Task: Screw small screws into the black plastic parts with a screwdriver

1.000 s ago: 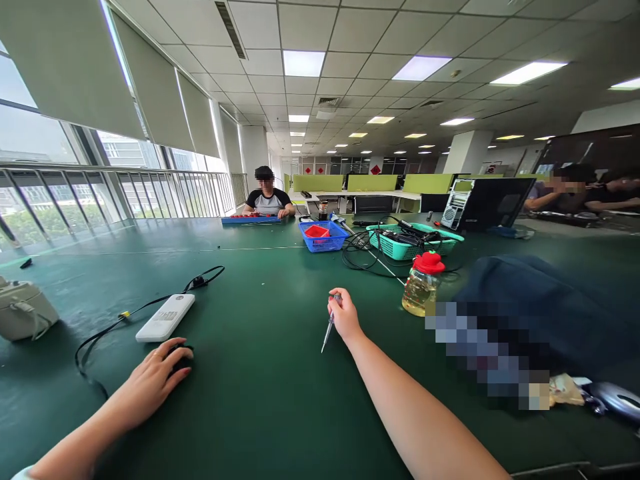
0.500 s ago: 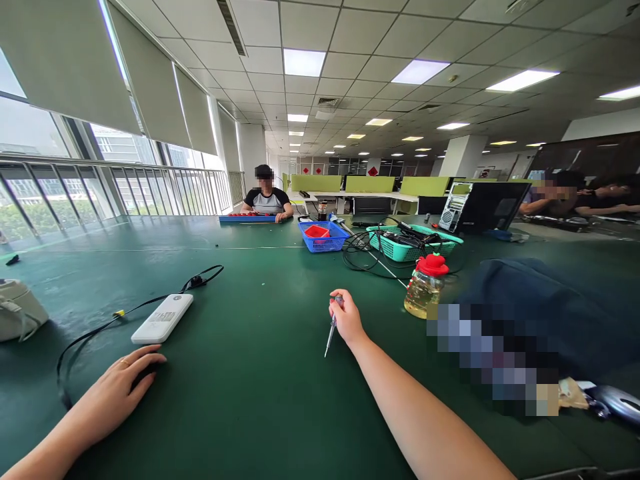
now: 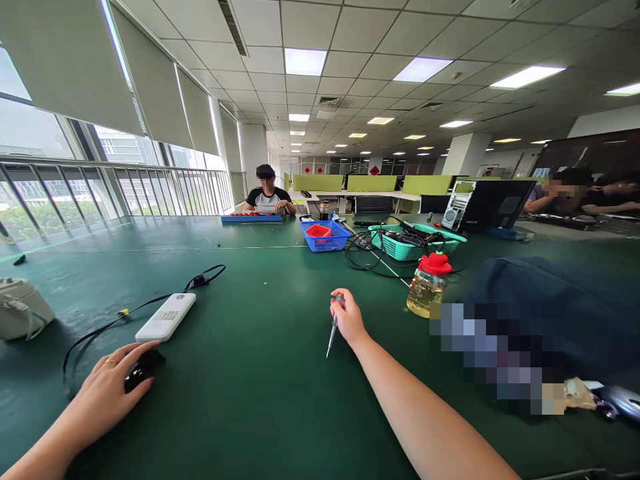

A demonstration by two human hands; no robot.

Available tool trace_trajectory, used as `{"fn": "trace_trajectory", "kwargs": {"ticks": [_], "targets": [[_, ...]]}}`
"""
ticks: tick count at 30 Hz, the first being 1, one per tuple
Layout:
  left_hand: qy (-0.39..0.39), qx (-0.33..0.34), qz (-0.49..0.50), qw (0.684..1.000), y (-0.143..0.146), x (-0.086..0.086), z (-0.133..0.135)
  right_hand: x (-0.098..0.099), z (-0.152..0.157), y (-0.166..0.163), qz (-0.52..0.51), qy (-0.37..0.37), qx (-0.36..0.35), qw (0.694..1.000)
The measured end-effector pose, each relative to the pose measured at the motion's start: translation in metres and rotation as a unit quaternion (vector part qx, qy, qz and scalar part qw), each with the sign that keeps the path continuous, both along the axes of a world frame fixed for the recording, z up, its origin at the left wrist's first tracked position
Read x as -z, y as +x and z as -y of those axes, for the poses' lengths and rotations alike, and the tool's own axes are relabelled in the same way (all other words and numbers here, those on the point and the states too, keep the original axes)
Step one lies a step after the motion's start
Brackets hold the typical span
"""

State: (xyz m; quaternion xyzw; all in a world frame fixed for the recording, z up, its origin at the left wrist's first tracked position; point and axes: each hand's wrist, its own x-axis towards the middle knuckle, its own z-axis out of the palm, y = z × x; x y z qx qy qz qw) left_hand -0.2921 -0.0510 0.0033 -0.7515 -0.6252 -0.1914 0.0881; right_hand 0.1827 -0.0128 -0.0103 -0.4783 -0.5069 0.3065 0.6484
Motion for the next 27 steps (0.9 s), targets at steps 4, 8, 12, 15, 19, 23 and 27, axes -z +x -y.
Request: {"fn": "trace_trajectory", "kwargs": {"ticks": [4, 8, 12, 15, 19, 23, 27], "targets": [[0.003, -0.029, 0.060, 0.998, 0.001, -0.003, 0.004, -0.001, 0.001, -0.001, -0.004, -0.002, 0.000, 1.000], [-0.036, -0.018, 0.064, 0.997, -0.001, -0.009, 0.003, -0.001, 0.000, -0.001, -0.002, -0.004, -0.005, 1.000], [-0.057, -0.022, 0.073, 0.995, -0.005, -0.013, 0.001, 0.002, -0.001, 0.000, -0.004, -0.003, -0.008, 1.000], [-0.054, -0.044, 0.070, 0.995, -0.007, -0.014, 0.001, 0.002, -0.001, 0.000, -0.003, -0.004, -0.009, 1.000], [-0.040, -0.086, 0.040, 0.995, -0.007, -0.018, 0.003, 0.000, 0.000, -0.001, -0.005, -0.007, -0.010, 1.000], [-0.008, -0.120, 0.013, 0.993, -0.007, -0.022, 0.003, -0.001, 0.001, -0.001, 0.000, -0.006, -0.007, 1.000], [0.049, -0.093, -0.006, 0.994, -0.007, -0.015, -0.002, -0.001, 0.001, -0.001, -0.001, -0.019, -0.011, 1.000]]}}
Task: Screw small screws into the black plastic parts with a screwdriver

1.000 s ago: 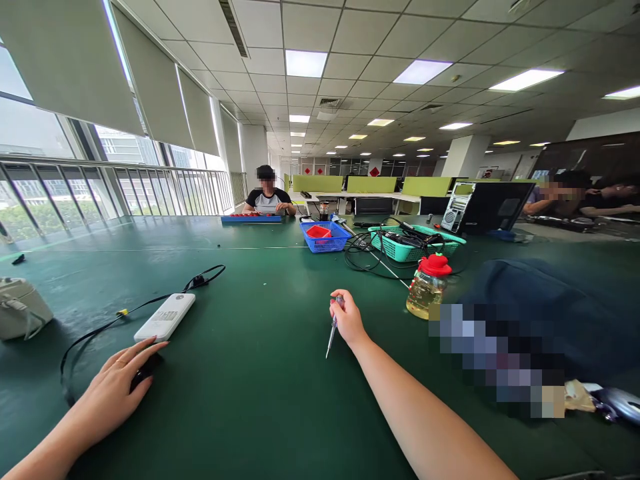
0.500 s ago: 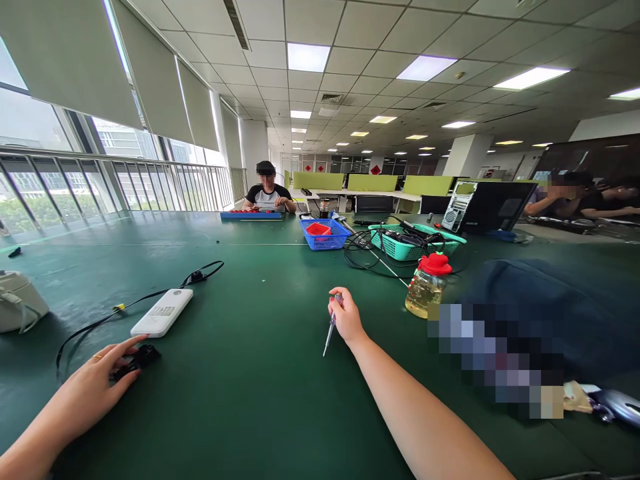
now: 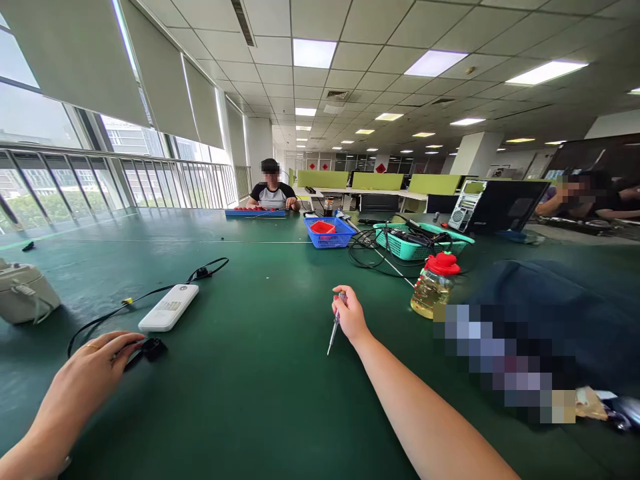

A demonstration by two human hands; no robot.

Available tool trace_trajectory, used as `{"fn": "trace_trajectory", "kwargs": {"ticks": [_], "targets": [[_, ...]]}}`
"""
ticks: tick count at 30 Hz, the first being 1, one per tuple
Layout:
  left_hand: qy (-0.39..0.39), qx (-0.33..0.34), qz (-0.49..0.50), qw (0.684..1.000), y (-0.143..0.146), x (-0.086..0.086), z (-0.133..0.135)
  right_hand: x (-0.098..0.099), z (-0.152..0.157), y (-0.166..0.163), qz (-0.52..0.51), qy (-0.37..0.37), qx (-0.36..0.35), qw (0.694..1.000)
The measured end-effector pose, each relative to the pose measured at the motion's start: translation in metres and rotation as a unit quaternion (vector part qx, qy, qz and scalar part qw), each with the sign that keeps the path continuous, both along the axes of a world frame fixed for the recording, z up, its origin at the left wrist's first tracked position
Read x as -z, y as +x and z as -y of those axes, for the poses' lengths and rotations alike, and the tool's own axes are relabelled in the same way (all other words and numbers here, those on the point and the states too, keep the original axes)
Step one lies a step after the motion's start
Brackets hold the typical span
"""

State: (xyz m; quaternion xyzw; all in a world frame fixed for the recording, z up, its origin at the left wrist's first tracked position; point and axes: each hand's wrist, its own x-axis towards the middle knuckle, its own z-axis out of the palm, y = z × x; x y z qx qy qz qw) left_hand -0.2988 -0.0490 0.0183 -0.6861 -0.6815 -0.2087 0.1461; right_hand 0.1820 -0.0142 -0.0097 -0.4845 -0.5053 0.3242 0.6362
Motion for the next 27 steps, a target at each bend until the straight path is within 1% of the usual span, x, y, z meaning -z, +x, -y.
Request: {"fn": "trace_trajectory", "kwargs": {"ticks": [3, 6, 9, 14, 16, 21, 24, 27], "targets": [[0.021, 0.021, 0.012, 0.999, 0.000, 0.007, -0.004, 0.001, 0.000, 0.000, -0.003, -0.002, -0.005, 1.000], [0.029, 0.017, 0.048, 0.998, 0.000, 0.011, -0.008, 0.001, 0.000, -0.001, -0.003, 0.000, -0.006, 1.000], [0.025, 0.018, 0.075, 0.997, -0.001, 0.013, -0.011, 0.001, 0.000, -0.001, -0.001, 0.000, -0.006, 1.000], [0.010, 0.058, 0.114, 0.992, -0.005, 0.014, -0.014, 0.002, -0.001, -0.001, -0.003, -0.002, -0.009, 1.000], [-0.004, 0.063, 0.127, 0.990, -0.005, 0.014, -0.013, 0.002, -0.001, -0.001, -0.003, -0.003, -0.009, 1.000], [-0.061, 0.057, 0.111, 0.990, -0.006, 0.014, -0.016, 0.001, 0.000, 0.000, 0.005, 0.003, -0.007, 1.000], [-0.063, 0.067, 0.095, 0.991, -0.010, 0.017, -0.020, 0.002, -0.001, 0.000, 0.007, 0.002, -0.012, 1.000], [-0.048, 0.081, 0.083, 0.992, -0.013, 0.021, -0.023, 0.004, -0.002, 0.000, 0.004, -0.002, -0.014, 1.000]]}}
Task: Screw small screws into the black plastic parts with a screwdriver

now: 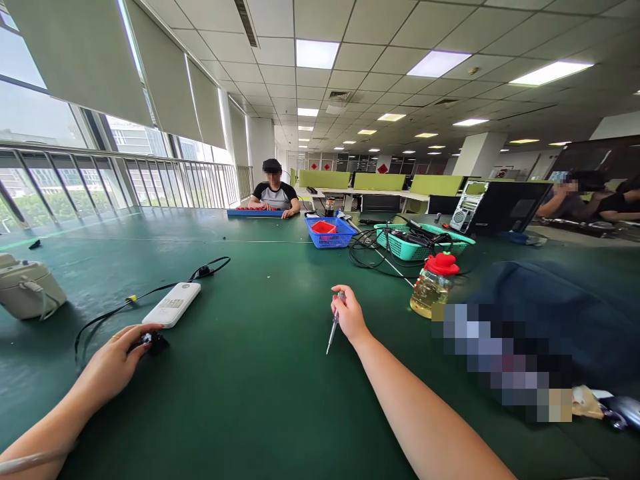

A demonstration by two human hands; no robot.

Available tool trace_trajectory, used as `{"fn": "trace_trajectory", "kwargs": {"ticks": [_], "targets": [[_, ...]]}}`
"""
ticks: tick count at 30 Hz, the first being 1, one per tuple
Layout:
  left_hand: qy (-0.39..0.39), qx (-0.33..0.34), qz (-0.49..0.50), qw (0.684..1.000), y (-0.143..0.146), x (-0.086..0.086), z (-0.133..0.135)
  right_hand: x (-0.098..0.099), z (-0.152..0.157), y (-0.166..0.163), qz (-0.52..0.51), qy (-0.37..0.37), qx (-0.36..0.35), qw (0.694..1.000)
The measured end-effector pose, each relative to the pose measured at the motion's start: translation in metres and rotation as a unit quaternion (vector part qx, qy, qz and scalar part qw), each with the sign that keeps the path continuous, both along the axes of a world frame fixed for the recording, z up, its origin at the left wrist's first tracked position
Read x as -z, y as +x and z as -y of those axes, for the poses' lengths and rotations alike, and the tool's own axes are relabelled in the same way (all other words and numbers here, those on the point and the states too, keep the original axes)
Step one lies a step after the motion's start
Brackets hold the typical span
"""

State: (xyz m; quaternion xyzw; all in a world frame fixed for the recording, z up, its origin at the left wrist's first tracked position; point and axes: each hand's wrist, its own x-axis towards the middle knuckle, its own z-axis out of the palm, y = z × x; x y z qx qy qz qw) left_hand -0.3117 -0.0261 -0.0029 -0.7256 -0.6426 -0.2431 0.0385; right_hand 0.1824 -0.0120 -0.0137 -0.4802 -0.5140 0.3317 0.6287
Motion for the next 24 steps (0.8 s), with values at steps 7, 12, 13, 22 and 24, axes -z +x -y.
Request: {"fn": "trace_trajectory", "kwargs": {"ticks": [7, 12, 13, 22, 24], "targets": [[0.021, 0.038, -0.029, 0.999, 0.0027, 0.0059, -0.0020, -0.0005, -0.0003, -0.0005, -0.001, -0.002, -0.003, 1.000], [0.016, 0.054, -0.042, 0.998, -0.0002, 0.0074, -0.0033, -0.0007, -0.0001, -0.0003, 0.002, -0.004, -0.004, 1.000], [0.014, 0.056, -0.042, 0.997, -0.0009, 0.0076, -0.0035, -0.0003, -0.0003, -0.0003, 0.002, -0.006, -0.005, 1.000], [0.003, 0.050, -0.032, 0.998, -0.0034, 0.0052, -0.0011, 0.0022, -0.0017, 0.0005, 0.015, -0.013, -0.004, 1.000], [0.001, 0.045, -0.030, 0.999, -0.0023, 0.0044, 0.0001, 0.0024, -0.0019, 0.0006, 0.017, -0.015, -0.004, 1.000]]}}
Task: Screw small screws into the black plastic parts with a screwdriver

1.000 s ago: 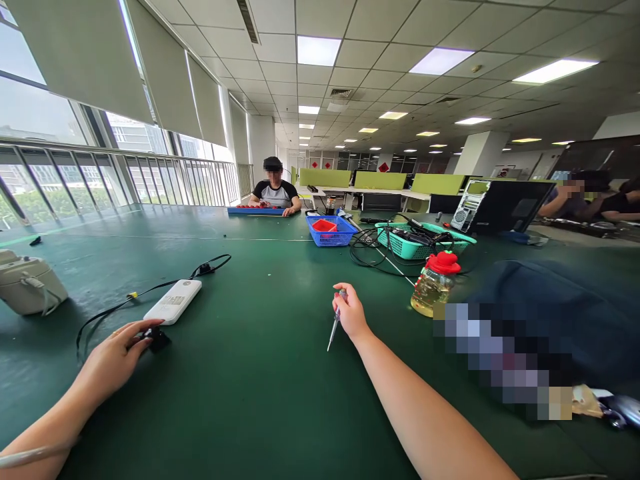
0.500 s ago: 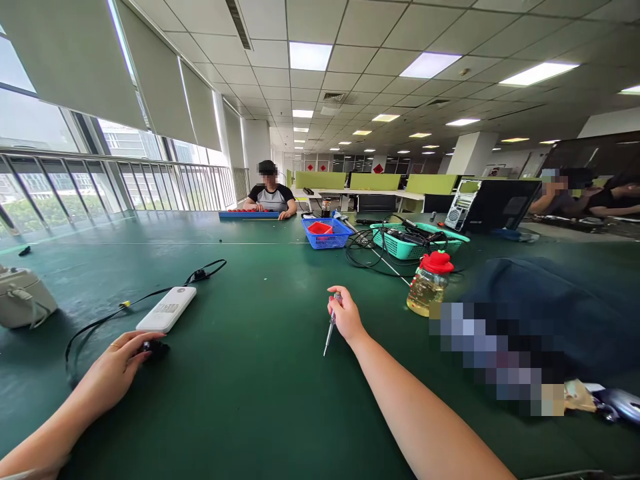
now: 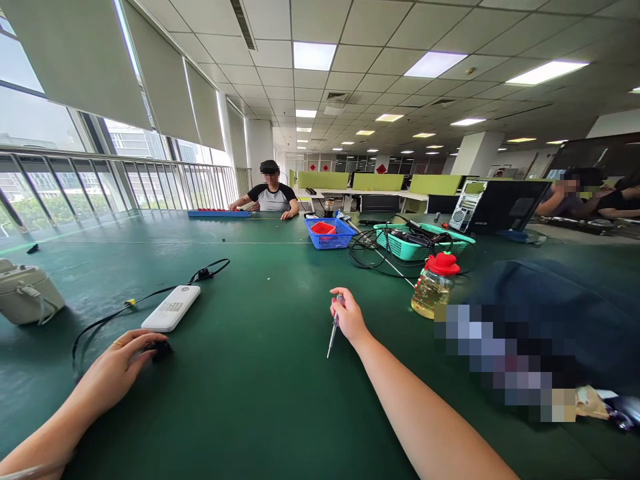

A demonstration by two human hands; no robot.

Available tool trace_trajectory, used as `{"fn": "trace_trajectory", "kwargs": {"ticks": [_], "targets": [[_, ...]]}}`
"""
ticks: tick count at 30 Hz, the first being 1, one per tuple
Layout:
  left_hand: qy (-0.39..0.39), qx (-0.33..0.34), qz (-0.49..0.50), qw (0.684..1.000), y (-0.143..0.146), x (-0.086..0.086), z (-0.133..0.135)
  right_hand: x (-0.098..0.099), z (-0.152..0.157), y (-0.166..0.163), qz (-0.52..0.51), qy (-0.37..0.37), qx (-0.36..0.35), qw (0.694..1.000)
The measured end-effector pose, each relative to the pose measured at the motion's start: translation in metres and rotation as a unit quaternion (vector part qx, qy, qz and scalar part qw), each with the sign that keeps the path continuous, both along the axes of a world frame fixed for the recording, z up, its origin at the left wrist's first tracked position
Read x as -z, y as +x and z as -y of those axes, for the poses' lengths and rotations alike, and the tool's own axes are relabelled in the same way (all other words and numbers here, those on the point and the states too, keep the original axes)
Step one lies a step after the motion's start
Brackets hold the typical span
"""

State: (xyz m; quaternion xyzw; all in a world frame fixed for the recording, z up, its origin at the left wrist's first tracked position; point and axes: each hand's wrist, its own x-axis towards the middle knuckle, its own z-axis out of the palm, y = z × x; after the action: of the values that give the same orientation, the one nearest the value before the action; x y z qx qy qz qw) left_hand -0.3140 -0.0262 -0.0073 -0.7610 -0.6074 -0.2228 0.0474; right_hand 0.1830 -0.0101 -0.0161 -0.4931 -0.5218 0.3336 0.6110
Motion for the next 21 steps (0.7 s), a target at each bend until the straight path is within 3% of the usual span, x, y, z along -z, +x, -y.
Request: {"fn": "trace_trajectory", "kwargs": {"ticks": [16, 21], "targets": [[0.002, -0.019, -0.022, 1.000, 0.0064, -0.0031, 0.0043, -0.0018, 0.0018, 0.0000, -0.009, -0.001, -0.004, 1.000], [0.012, 0.007, -0.034, 0.999, 0.0050, -0.0008, 0.0019, -0.0031, 0.0028, -0.0004, -0.009, -0.003, -0.004, 1.000]]}}
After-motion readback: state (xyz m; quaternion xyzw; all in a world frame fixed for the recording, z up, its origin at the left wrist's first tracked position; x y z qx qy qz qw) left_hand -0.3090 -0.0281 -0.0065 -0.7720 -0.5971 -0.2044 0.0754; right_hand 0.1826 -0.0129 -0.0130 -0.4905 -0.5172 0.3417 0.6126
